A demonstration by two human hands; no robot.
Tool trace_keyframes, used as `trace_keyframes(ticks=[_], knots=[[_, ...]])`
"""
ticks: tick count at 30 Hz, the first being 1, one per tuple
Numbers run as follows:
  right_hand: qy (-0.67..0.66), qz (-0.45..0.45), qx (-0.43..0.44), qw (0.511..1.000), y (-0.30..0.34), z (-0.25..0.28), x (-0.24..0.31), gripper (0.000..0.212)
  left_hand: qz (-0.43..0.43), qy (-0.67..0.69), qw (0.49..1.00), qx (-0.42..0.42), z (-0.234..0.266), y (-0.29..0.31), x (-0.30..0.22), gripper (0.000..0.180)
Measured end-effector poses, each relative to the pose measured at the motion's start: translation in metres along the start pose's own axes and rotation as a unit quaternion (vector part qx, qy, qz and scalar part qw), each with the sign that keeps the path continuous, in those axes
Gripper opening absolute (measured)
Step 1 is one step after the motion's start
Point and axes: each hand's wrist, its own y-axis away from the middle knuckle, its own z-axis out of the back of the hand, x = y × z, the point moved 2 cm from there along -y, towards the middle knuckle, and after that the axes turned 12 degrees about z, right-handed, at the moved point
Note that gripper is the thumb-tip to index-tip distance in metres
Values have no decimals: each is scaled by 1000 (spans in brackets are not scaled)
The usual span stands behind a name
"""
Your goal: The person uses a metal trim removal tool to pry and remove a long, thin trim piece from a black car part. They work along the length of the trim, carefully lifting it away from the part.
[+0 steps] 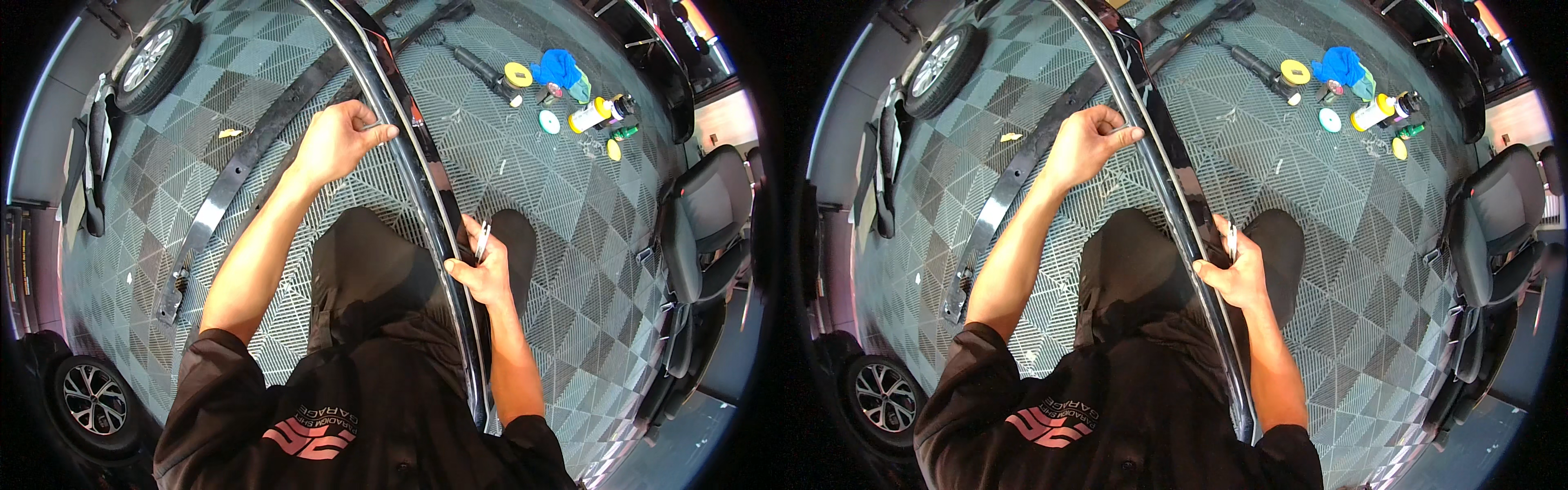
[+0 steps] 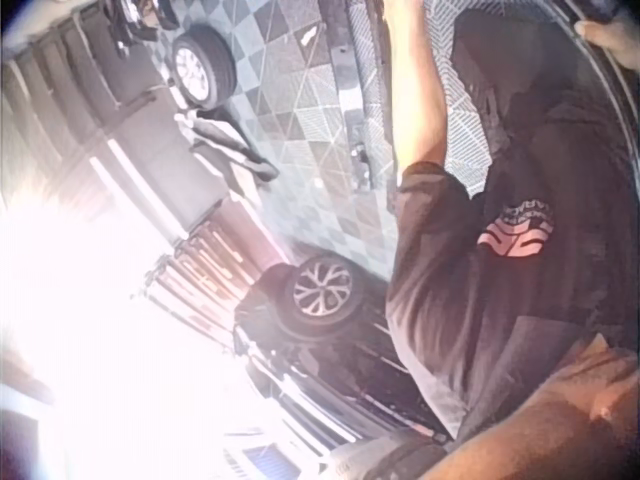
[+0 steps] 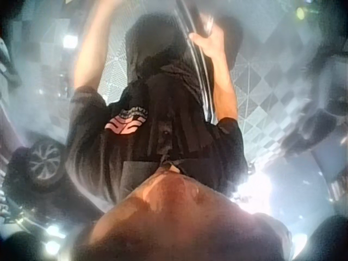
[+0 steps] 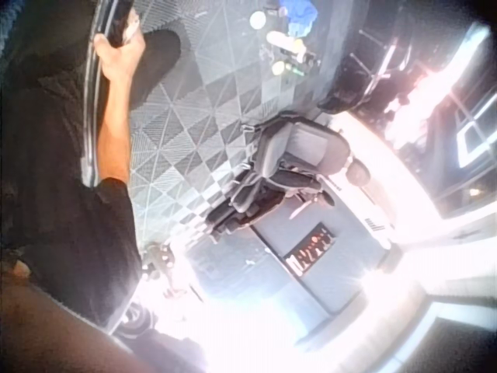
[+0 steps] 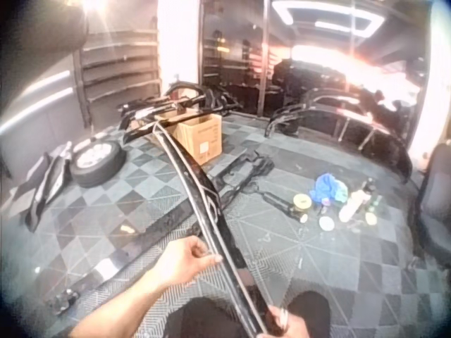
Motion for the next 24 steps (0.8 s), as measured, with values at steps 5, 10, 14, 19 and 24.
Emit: trace_keyframes(ticks=[5, 10, 14, 19, 24], knots=[[1, 10, 8, 1000, -3, 3, -3, 79, -44, 15, 998, 40, 6, -24, 18, 25], [4, 27, 13, 1000, -7, 9, -13, 78, -161, -114, 972, -125, 26, -39, 15, 15], [-4, 29, 1, 1000, 0, 14, -8, 79, -116, -136, 938, -296, 88, -69, 39, 17], [-37, 11, -19, 999, 5, 25, -2, 78, -146, -66, 943, -292, 142, -92, 78, 18], [-35, 14, -53, 998, 8, 38, -7, 83, 58, 153, 985, 44, 59, -95, 118, 30]])
